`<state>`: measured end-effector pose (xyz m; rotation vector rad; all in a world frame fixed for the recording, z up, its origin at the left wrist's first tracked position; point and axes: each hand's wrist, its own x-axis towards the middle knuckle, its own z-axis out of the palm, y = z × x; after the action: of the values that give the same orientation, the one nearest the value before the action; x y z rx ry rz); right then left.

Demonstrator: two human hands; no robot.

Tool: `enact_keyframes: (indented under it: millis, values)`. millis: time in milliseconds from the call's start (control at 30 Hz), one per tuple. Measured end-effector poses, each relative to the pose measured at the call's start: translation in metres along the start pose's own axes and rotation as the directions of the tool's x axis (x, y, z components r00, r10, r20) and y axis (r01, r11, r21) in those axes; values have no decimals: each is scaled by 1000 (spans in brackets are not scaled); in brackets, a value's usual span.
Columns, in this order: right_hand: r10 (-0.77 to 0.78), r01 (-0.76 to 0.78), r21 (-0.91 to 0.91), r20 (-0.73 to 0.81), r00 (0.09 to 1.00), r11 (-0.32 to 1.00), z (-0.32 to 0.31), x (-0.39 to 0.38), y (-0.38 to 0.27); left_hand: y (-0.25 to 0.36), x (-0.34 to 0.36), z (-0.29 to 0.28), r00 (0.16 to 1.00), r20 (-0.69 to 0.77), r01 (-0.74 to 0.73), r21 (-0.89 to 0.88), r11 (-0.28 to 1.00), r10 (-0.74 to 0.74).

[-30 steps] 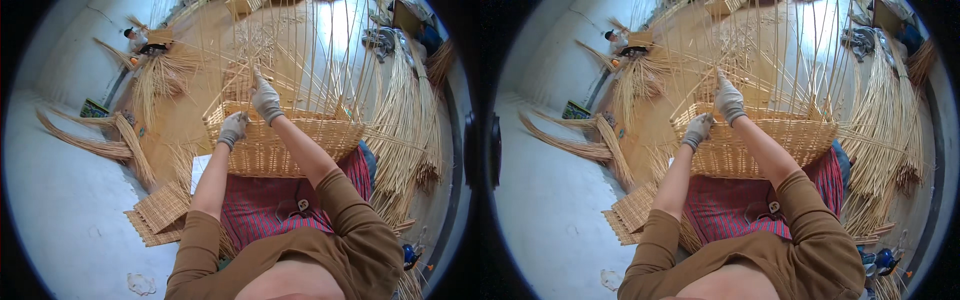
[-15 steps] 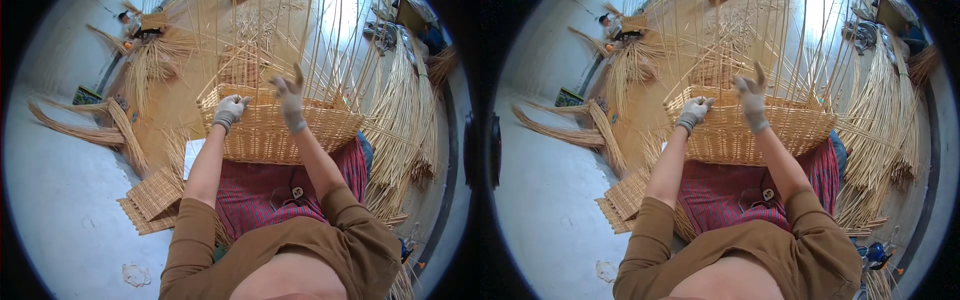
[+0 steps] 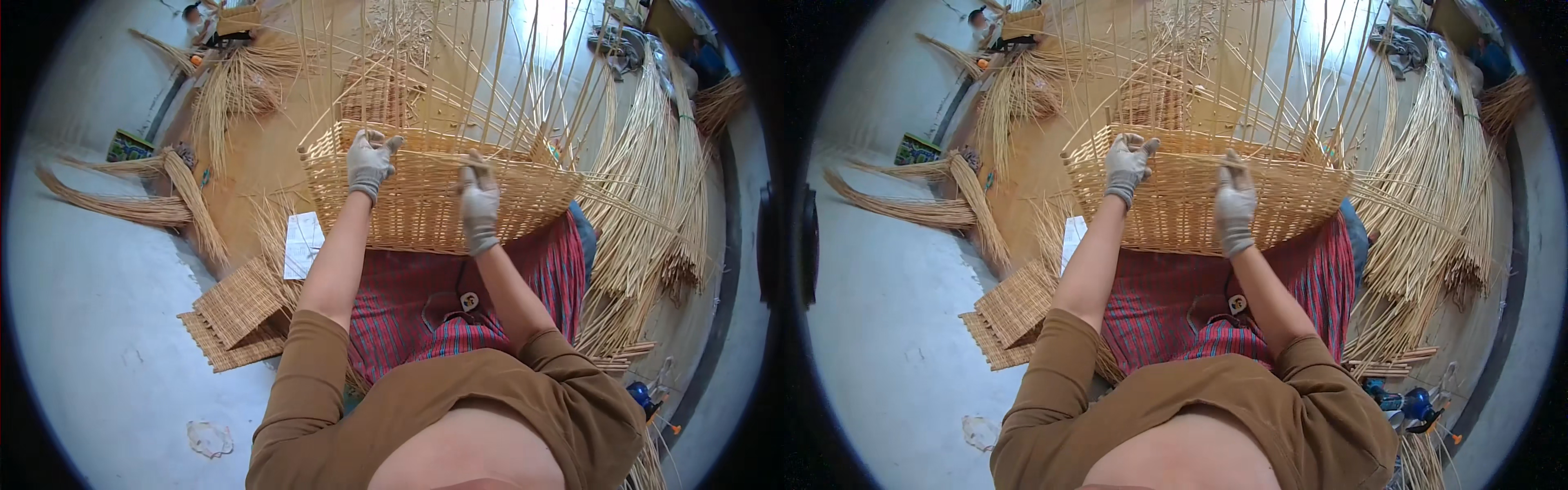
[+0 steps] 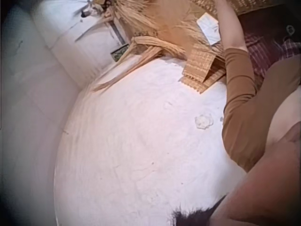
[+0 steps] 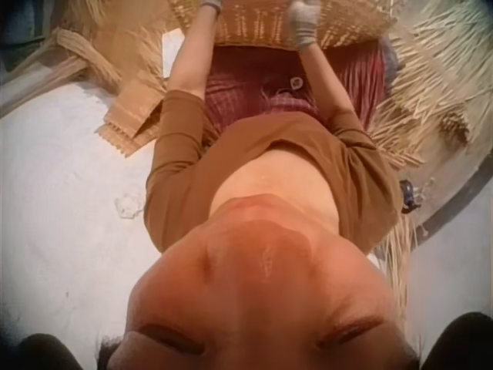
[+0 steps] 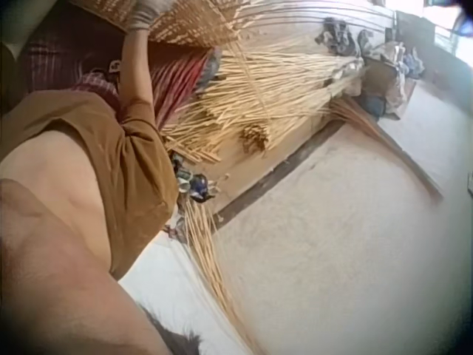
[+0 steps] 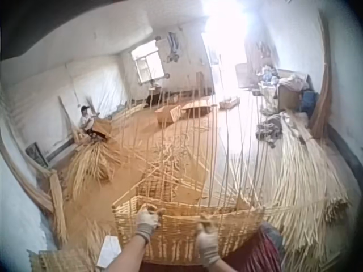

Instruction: Weaving a basket using bamboo or rattan strips.

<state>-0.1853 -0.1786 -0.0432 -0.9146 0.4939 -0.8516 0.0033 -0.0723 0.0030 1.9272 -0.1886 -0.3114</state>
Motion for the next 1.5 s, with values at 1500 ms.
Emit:
enact_keyframes:
  millis: [1500]
  values:
    - [86, -60, -109, 255, 963, 992, -106, 32, -66, -55, -70, -32, 815, 432, -532, 290, 796, 387]
